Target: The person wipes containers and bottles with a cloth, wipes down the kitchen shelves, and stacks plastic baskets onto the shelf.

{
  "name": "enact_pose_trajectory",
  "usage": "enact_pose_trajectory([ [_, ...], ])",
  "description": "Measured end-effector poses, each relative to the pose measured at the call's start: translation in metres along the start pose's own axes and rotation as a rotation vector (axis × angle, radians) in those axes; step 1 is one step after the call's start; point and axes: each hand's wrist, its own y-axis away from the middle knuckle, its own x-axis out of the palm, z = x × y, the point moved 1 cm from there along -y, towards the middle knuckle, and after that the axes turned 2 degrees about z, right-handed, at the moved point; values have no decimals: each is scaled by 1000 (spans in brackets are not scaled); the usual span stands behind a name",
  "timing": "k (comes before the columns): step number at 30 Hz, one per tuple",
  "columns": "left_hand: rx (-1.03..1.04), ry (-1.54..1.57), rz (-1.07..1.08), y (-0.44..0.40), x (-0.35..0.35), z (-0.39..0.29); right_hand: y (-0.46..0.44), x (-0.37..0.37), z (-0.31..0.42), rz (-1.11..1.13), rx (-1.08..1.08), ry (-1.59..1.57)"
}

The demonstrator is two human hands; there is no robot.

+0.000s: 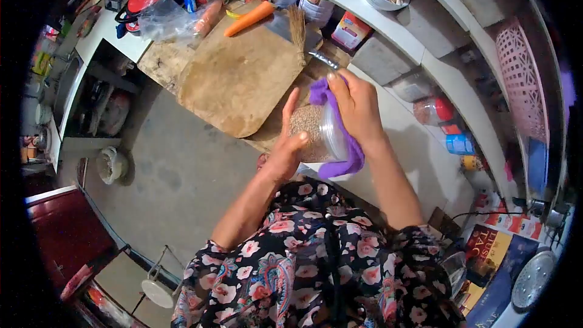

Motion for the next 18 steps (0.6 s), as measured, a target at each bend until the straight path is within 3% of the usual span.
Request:
enact_pose_trajectory([
  [5,-54,150,-7,5,-7,3,-9,7,-28,154,12,-176],
  [8,-93,373,-21,8,-16,10,11,12,-23,246,149,-342],
  [10,-102,386,-63,7,-24,10,25,10,-12,119,-169,-223],
  [13,-73,360,-58,5,-26,7,44,10,4,72,-291,-40],
  [18,-235,281,-139,9,-23,13,49,7,7,81,-483,65],
])
